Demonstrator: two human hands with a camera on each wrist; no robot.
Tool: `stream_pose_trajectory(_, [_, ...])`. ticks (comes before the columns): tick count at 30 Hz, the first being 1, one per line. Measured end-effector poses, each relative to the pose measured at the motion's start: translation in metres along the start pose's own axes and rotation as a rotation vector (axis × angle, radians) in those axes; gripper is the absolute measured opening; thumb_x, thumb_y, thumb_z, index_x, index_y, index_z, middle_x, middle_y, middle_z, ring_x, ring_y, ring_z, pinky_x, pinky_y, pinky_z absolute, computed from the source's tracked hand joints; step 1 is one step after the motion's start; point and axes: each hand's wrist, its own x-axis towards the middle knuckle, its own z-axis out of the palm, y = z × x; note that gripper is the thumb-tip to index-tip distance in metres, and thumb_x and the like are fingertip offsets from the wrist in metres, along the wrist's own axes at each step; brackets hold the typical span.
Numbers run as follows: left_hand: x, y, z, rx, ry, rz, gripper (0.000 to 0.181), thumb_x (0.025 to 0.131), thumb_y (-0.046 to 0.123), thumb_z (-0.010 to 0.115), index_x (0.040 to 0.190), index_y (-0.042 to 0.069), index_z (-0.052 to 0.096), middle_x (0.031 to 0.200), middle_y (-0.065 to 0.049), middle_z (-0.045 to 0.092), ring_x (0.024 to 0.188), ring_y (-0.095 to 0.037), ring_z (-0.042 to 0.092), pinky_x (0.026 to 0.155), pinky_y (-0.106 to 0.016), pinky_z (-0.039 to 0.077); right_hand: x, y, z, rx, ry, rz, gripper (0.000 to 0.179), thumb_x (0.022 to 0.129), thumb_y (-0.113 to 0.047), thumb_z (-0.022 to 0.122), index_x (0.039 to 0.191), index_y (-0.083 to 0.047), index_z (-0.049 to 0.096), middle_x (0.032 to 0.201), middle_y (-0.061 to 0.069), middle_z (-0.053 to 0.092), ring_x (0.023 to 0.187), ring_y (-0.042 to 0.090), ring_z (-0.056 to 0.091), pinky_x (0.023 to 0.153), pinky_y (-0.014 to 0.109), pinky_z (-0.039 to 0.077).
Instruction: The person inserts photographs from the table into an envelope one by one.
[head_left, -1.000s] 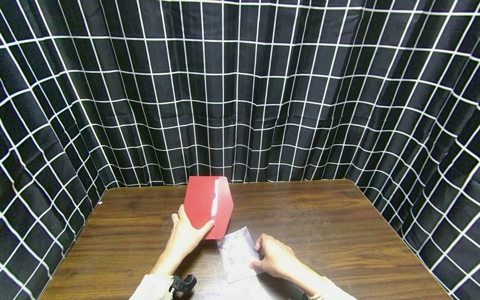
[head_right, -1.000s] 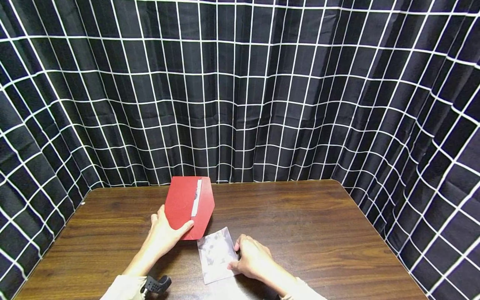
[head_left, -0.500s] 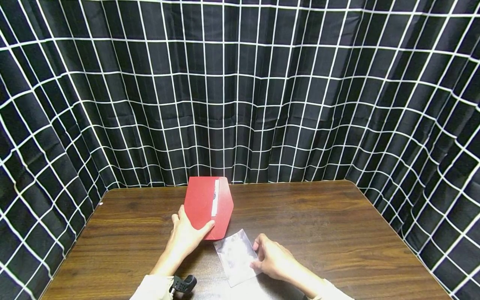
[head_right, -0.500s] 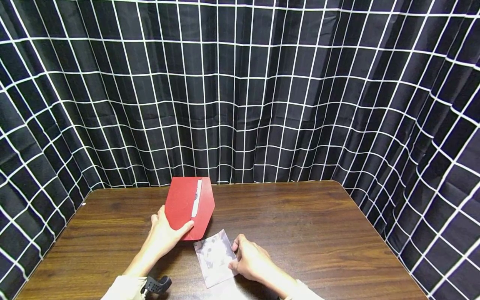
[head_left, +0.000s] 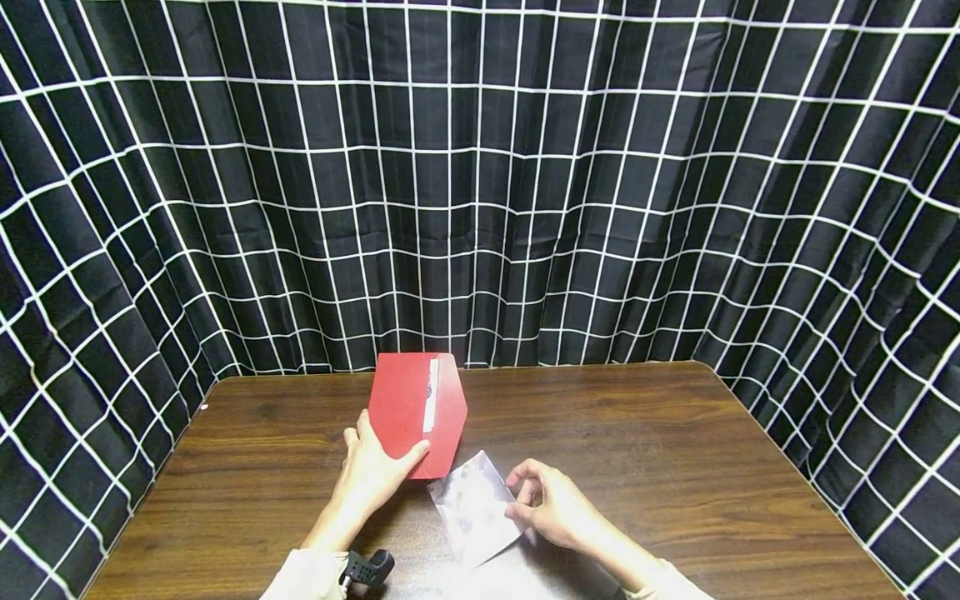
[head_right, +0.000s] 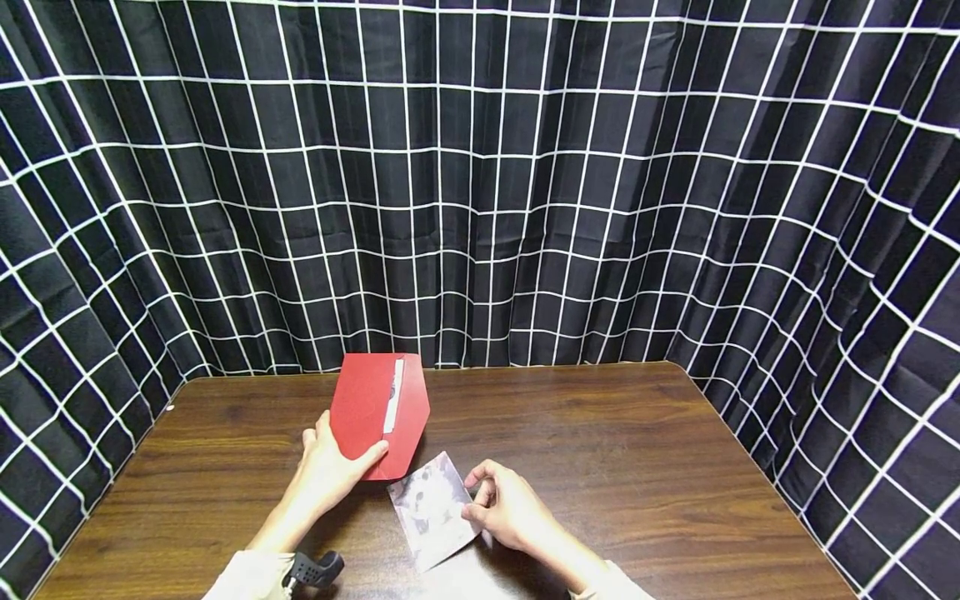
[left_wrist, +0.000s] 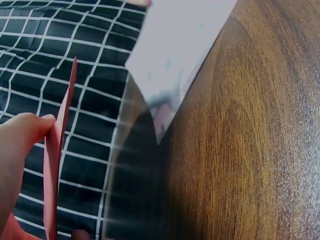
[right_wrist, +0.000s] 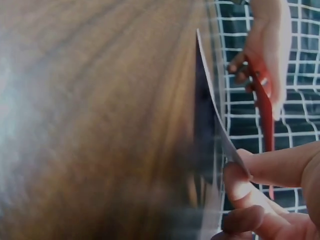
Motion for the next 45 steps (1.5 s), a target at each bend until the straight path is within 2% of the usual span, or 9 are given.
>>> stream_pose_trajectory(4, [0.0,-0.001,0.0,0.004,-0.003,-0.01,0.116,0.082,0.059,0.085,0.161,0.0,0.025,0.132,-0.028,0.044,0.108,-0.047,0.065,0.098,-0.064,0.055,0.004,0.001,-0.006,0.047,0.057,-0.005,0.03,0.089,-0.002,0.082,0.112,0.001,0.064,0.071,-0.001,0.065,0.057,0.003,0.052,0.056,0.023,0.042])
stream_pose_trajectory(15, [-0.001,-0.001,0.001,0.022,0.001,-0.009,0.116,0.083,0.06,0.085,0.16,-0.003,0.025,0.134,-0.031,0.044,0.109,-0.05,0.066,0.098,-0.063,0.055,0.017,-0.003,-0.021,0.054,0.307,-0.06,0.03,0.089,-0.005,0.082,0.114,-0.001,0.066,0.071,0.002,0.069,0.056,0.003,0.046,0.055,0.021,0.035])
stream_pose_trajectory(25, [0.001,-0.001,0.002,0.03,0.007,-0.019,0.119,0.082,0.061,0.085,0.161,-0.004,0.024,0.134,-0.032,0.044,0.107,-0.049,0.067,0.096,-0.063,0.056,0.035,-0.004,-0.03,0.153,0.495,-0.089,0.031,0.09,0.001,0.08,0.117,0.0,0.066,0.073,0.006,0.069,0.06,0.004,0.05,0.056,0.019,0.04])
stream_pose_trajectory(34, [0.004,-0.005,0.005,0.015,0.014,-0.008,0.118,0.081,0.061,0.085,0.16,-0.002,0.026,0.133,-0.03,0.045,0.109,-0.048,0.066,0.098,-0.062,0.055,0.053,-0.013,-0.028,0.222,0.55,-0.075,0.032,0.09,0.002,0.079,0.119,0.002,0.065,0.076,0.011,0.07,0.063,0.005,0.051,0.059,0.018,0.039])
stream_pose_trajectory(45, [0.002,-0.006,0.006,0.016,0.008,-0.003,0.116,0.081,0.06,0.086,0.16,-0.002,0.027,0.132,-0.029,0.046,0.107,-0.047,0.065,0.097,-0.062,0.055,0.07,-0.017,-0.018,0.294,0.524,-0.006,0.031,0.093,-0.002,0.078,0.122,-0.001,0.066,0.082,0.016,0.074,0.063,0.005,0.055,0.061,0.02,0.04])
